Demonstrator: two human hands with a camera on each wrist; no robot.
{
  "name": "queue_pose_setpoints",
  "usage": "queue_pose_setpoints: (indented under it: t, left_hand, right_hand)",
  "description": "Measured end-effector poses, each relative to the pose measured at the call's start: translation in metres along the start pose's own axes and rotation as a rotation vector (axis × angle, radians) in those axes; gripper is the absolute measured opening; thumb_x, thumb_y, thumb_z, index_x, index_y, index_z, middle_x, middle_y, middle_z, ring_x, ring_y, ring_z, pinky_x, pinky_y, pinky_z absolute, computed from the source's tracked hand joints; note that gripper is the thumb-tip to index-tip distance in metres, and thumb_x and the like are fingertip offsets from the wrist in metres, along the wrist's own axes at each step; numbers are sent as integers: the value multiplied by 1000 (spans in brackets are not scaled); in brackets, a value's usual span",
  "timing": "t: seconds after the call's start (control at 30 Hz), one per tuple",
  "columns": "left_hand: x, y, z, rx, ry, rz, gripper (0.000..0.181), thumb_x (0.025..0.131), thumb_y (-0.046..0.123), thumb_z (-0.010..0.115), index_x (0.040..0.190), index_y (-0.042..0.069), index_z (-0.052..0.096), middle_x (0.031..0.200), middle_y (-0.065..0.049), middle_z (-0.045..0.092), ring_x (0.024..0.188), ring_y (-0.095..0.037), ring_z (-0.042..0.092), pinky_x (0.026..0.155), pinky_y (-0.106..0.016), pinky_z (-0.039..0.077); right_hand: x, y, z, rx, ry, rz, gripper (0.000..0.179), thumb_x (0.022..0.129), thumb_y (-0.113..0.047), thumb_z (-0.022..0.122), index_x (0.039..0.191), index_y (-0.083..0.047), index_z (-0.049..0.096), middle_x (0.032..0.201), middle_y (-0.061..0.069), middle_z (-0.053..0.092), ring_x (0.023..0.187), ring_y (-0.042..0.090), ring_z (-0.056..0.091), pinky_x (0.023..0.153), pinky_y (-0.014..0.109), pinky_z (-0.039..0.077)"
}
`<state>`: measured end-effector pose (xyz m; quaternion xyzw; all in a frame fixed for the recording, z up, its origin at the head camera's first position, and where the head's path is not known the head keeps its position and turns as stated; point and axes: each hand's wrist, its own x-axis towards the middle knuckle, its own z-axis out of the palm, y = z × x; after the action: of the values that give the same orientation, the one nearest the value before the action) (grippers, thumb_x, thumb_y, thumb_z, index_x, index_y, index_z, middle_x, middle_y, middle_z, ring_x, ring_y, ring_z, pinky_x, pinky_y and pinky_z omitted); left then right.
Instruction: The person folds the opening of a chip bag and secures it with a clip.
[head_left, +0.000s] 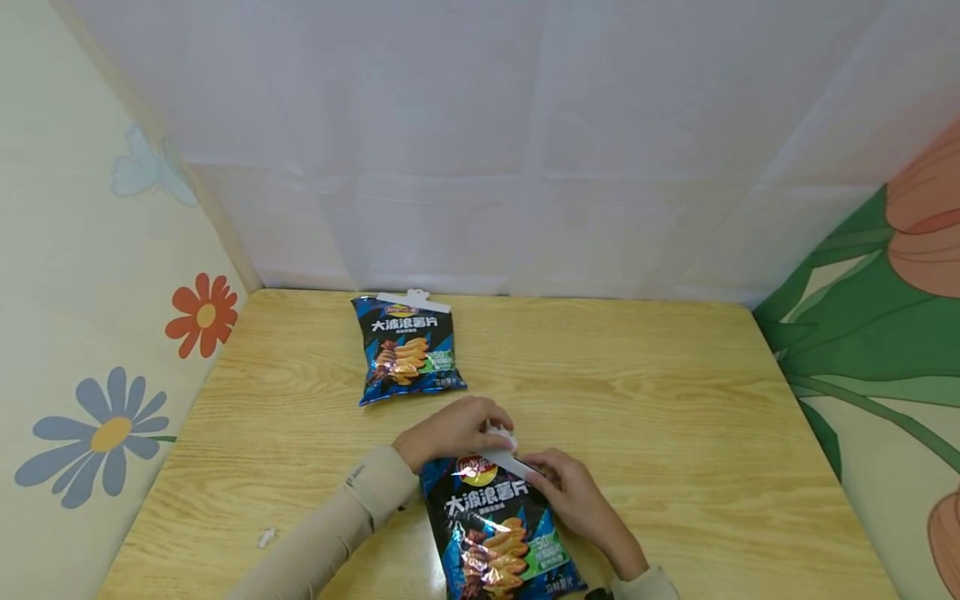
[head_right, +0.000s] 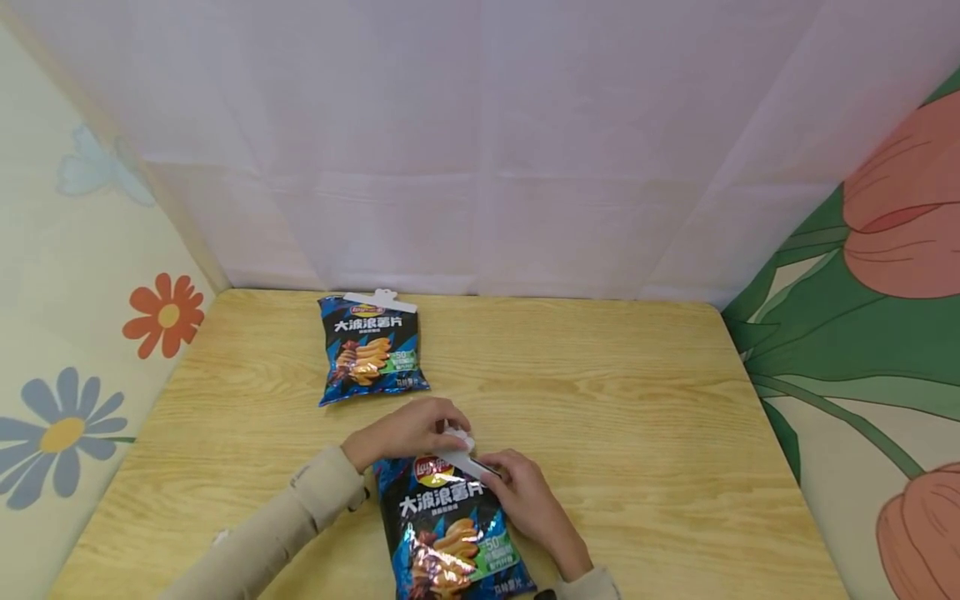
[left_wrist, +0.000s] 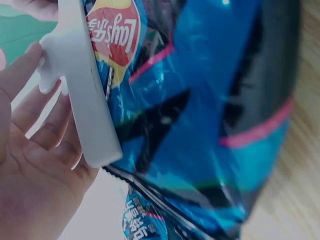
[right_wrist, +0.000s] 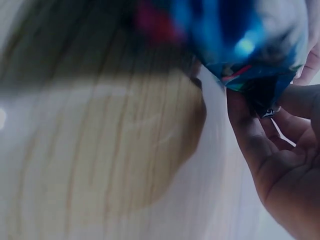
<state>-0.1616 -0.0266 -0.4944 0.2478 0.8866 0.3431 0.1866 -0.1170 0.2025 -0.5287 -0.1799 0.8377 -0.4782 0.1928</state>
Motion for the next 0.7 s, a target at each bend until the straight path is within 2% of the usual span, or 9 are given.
queue_pose_setpoints:
  t: [0.13, 0.33, 0.57, 0.7]
  left_hand:
    - [-1, -2, -4, 30, 49, -23, 30, 94, 32, 68, 114, 10, 73, 104, -2, 71, 83, -6, 60, 70, -19, 49]
    - [-2, -5, -11, 99, 118, -32, 34, 95, 35, 66, 119, 10, 71, 106, -3, 71, 92, -12, 64, 76, -24, 51]
    - [-5, -10, -19, 149, 259, -20, 31, 95, 29, 68, 117, 7, 71, 106, -8, 72, 95, -21, 66, 81, -37, 52]
    - [-6, -12, -25, 156, 310, -36, 30, 95, 28, 68, 117, 7, 71, 106, -10, 71, 96, -25, 66, 83, -40, 53]
  right_hand:
    - [0, 1, -2, 8, 27, 11, 21, 97, -12, 62, 115, -2, 68, 102, 10, 68, 87, 10, 64, 73, 22, 53]
    - [1, 2, -6, 2, 85, 50, 20, 95, -7, 63, 114, -2, 69, 98, 8, 68, 82, 7, 60, 70, 21, 51]
    - [3, 2, -14, -8, 156, 124, 19, 94, -6, 65, 112, -4, 69, 98, 8, 69, 79, 8, 58, 68, 21, 50]
    - [3, 5, -20, -22, 169, 138, 20, 95, -7, 64, 115, -4, 69, 104, 10, 69, 82, 10, 61, 70, 20, 51]
